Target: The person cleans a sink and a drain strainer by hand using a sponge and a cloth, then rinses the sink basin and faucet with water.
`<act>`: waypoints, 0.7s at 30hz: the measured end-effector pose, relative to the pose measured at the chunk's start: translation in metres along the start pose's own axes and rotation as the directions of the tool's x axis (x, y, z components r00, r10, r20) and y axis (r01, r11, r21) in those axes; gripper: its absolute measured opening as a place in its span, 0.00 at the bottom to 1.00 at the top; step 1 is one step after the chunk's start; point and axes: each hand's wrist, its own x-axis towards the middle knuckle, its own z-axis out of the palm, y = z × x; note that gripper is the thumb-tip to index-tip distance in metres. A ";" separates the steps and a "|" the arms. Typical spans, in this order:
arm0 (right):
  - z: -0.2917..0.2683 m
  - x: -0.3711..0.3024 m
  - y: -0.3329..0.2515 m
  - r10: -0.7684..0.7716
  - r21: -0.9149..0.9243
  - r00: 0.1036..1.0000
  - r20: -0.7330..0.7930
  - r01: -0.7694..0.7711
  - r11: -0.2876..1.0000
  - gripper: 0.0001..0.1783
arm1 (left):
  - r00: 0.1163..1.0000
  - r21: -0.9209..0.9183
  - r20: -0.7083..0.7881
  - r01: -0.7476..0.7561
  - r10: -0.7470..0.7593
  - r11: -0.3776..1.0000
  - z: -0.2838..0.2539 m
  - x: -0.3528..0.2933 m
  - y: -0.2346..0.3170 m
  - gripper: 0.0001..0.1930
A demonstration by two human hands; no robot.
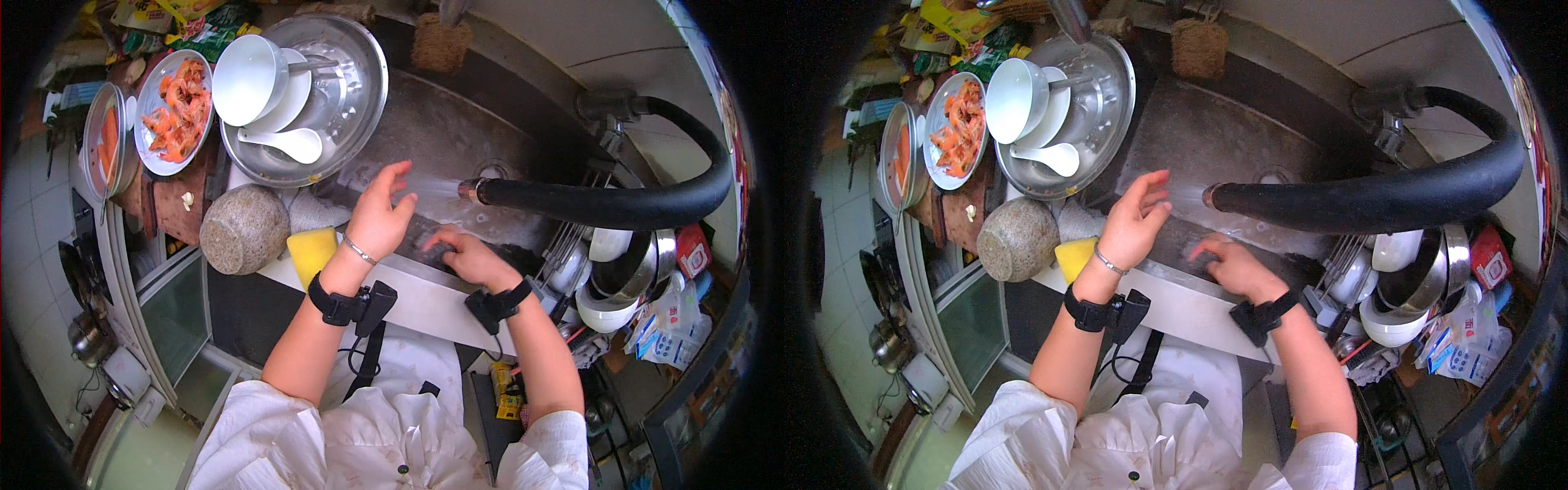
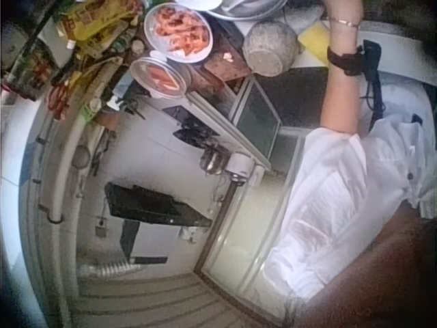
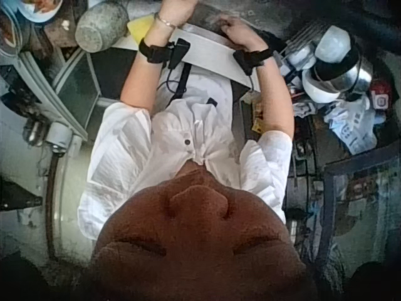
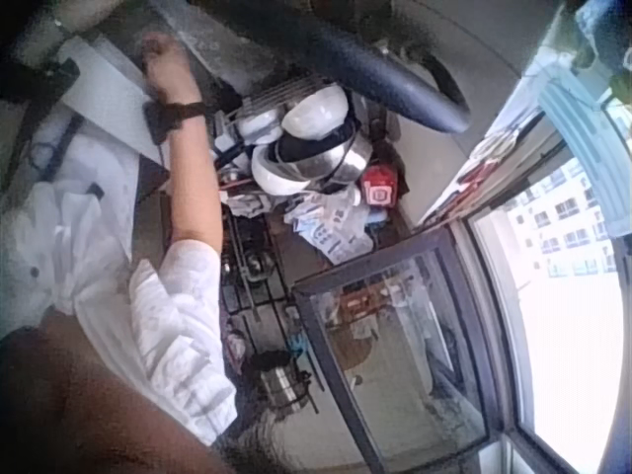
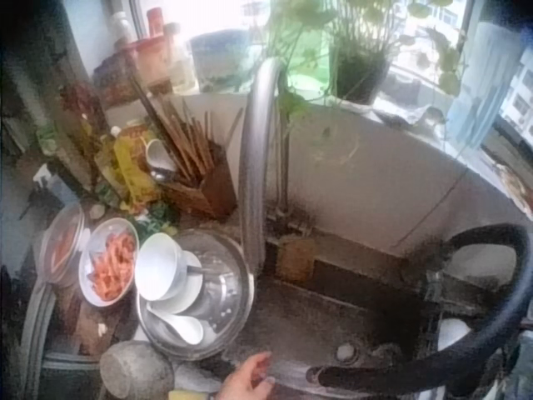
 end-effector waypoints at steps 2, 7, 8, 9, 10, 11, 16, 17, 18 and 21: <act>-0.013 -0.009 0.041 0.141 -0.312 0.982 -0.124 -0.173 0.934 0.15 | 0.998 -0.052 0.057 0.044 -0.041 0.998 0.005 0.001 0.000 0.21; -0.031 -0.002 0.029 0.362 -0.513 0.913 -0.187 -0.406 0.757 0.17 | 0.987 -0.085 0.091 0.137 -0.129 0.987 0.011 0.005 -0.009 0.21; -0.030 0.001 0.017 0.382 -0.273 0.901 -0.207 -0.428 0.862 0.18 | 0.980 -0.152 0.103 0.185 -0.170 0.971 0.013 0.006 -0.012 0.21; -0.021 0.009 0.022 0.278 -0.177 0.946 -0.169 -0.306 0.935 0.19 | 0.979 -0.151 0.107 0.186 -0.171 0.971 0.015 0.007 -0.016 0.21; -0.010 0.018 0.026 0.164 -0.074 0.976 -0.141 -0.175 0.982 0.20 | 0.976 -0.230 0.115 0.207 -0.185 0.951 0.017 0.009 -0.019 0.21; 0.003 0.025 0.018 -0.092 -0.224 0.978 -0.189 0.048 0.973 0.22 | 0.973 -0.304 0.116 0.226 -0.199 0.926 0.015 0.012 -0.023 0.20; -0.001 0.045 0.019 0.218 -0.232 0.969 0.119 -0.186 0.955 0.18 | 0.974 -0.346 0.128 0.222 -0.188 0.912 0.011 0.020 -0.020 0.20; -0.008 0.045 0.034 0.379 -0.438 0.921 0.094 -0.303 0.846 0.15 | 0.962 -0.389 0.162 0.265 -0.217 0.882 0.014 0.022 -0.016 0.19; -0.011 0.040 0.058 0.388 -0.509 0.921 0.025 -0.322 0.798 0.14 | 0.963 -0.390 0.168 0.260 -0.210 0.883 0.015 0.023 -0.013 0.19; -0.033 0.020 0.090 0.347 -0.555 0.936 -0.066 -0.323 0.766 0.11 | 0.939 -0.451 0.226 0.338 -0.261 0.826 0.020 0.022 -0.011 0.19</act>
